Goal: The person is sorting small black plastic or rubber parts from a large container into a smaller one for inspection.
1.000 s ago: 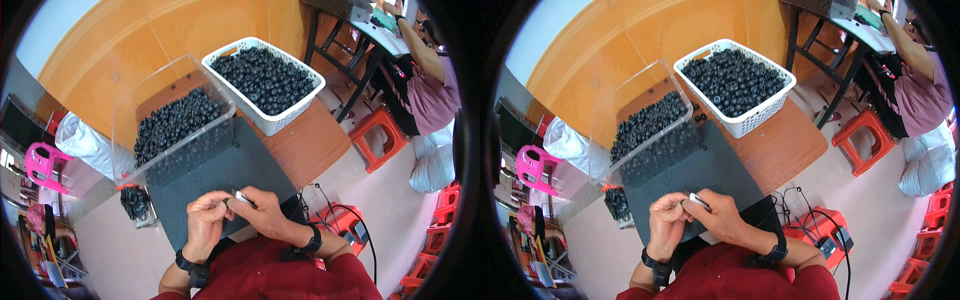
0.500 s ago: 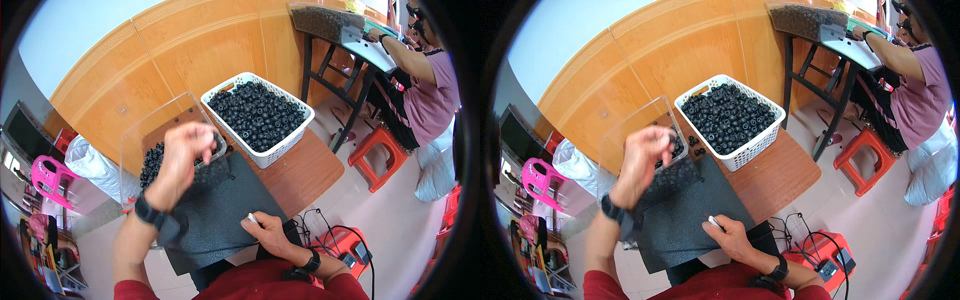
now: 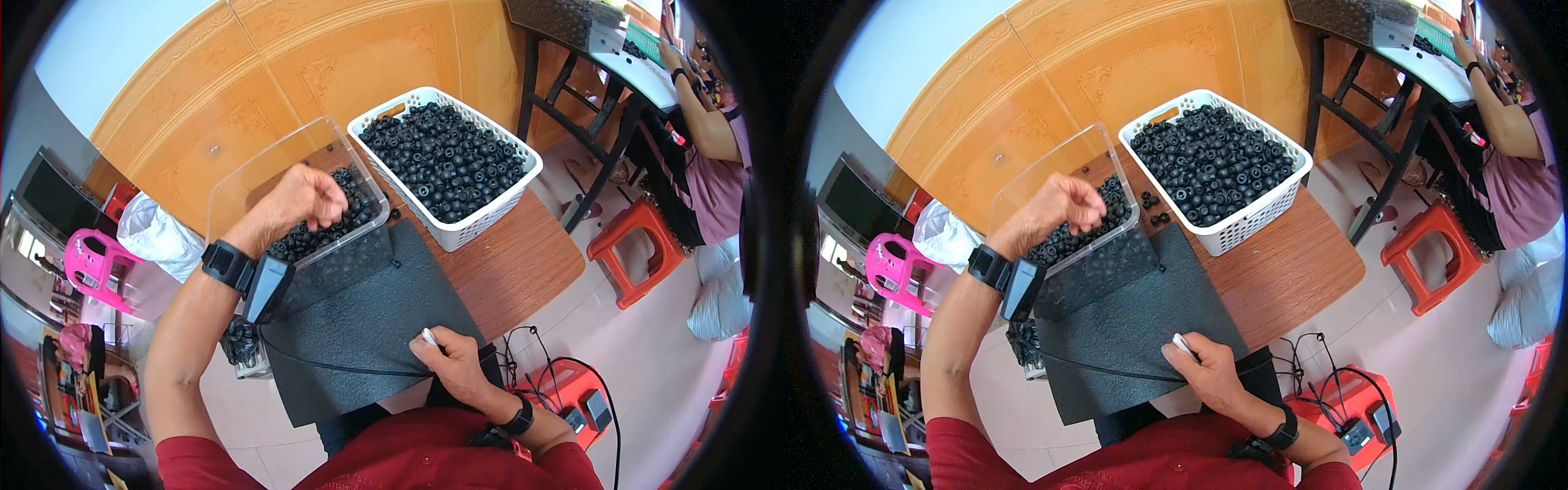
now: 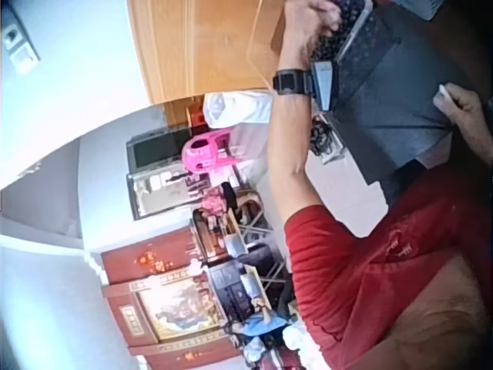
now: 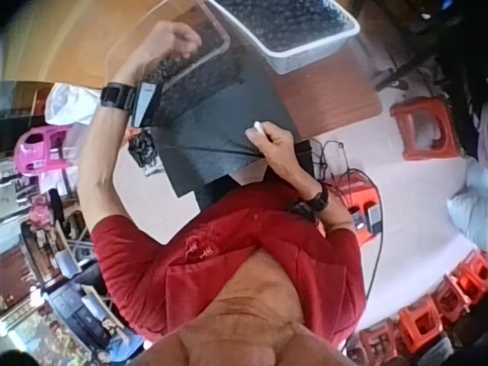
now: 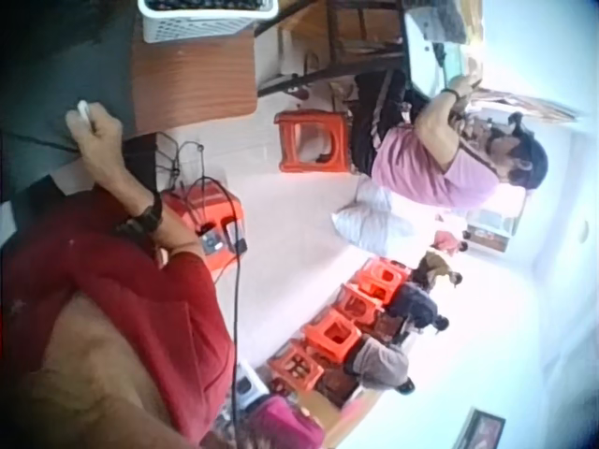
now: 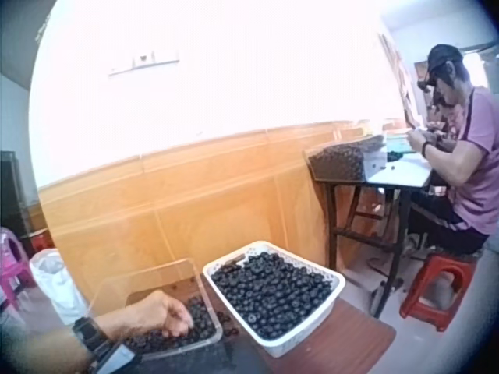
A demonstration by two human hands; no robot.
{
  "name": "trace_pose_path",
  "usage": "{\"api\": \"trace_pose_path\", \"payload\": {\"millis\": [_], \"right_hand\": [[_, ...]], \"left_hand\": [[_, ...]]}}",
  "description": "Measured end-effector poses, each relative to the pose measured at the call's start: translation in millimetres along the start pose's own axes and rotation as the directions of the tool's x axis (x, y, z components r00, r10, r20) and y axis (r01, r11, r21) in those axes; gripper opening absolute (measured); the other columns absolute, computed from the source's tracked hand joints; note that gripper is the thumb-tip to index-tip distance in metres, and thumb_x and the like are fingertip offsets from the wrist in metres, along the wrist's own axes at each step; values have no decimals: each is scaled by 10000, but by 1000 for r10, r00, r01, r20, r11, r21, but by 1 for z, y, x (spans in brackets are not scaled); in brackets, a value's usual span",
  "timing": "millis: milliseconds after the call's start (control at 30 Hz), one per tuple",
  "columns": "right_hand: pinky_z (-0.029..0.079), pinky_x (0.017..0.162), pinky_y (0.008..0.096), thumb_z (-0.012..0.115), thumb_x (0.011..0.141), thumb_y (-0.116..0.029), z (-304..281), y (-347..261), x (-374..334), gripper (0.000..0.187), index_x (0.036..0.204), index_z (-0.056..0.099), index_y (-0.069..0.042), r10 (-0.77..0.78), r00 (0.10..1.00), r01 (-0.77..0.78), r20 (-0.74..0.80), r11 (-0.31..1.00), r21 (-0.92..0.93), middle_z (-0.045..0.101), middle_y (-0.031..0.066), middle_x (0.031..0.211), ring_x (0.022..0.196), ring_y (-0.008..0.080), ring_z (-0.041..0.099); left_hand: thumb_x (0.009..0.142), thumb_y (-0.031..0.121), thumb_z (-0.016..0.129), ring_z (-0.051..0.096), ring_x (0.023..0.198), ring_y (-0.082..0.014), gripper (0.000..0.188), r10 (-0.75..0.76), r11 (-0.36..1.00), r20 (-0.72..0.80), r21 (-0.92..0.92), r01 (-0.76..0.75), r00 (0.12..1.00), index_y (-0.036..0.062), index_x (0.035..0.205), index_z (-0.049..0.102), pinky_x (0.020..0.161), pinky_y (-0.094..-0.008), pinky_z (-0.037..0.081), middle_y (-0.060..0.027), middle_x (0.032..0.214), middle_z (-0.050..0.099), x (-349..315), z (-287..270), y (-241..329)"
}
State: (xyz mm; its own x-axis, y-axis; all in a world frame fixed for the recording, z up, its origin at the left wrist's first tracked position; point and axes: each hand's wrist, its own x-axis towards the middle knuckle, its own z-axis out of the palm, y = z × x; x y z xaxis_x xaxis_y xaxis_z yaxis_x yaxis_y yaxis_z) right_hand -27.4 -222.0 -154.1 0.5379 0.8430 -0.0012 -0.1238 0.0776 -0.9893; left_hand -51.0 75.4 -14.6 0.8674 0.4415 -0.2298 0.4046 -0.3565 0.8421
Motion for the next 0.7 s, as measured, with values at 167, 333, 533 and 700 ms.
{"api": "trace_pose_path", "payload": {"millis": [167, 333, 533, 700], "right_hand": [[343, 513, 226, 610, 884, -146, 1, 4, -4, 194, 768, 554, -1, 25, 1000, -25, 0, 1000, 8, 449, -28, 643, 610, 28, 391], [335, 507, 221, 617, 878, -138, 3, 6, -5, 183, 773, 559, 0, 1, 1000, -1, -13, 1000, -12, 450, -39, 646, 611, 26, 390], [343, 513, 215, 624, 873, -142, 4, 7, -4, 162, 807, 584, 0, 6, 1000, -6, -18, 1000, -19, 467, -44, 644, 617, 24, 401], [346, 510, 215, 626, 872, -149, 5, 5, -4, 168, 799, 584, -4, -6, 1000, 4, -25, 999, -43, 464, -47, 638, 613, 23, 402]], "left_hand": [[717, -17, 672, 565, 610, -75, 130, -133, 969, 245, 237, 73, 960, 15, 841, 696, 520, -208, 449, -19, 695, 643, -15, -5, -22], [721, -10, 663, 577, 645, -72, 188, -239, 929, 385, 358, 94, 891, 46, 898, 690, 568, -224, 476, 15, 712, 639, -23, -2, -28], [757, 3, 602, 592, 614, -104, 119, -220, 962, 369, 237, 138, 903, 16, 855, 668, 538, -231, 477, -25, 691, 626, -32, 0, -22], [779, 11, 577, 587, 598, -111, 90, -204, 973, 294, 164, 161, 934, 2, 818, 657, 516, -229, 464, -31, 671, 613, -37, 4, -31]]}}
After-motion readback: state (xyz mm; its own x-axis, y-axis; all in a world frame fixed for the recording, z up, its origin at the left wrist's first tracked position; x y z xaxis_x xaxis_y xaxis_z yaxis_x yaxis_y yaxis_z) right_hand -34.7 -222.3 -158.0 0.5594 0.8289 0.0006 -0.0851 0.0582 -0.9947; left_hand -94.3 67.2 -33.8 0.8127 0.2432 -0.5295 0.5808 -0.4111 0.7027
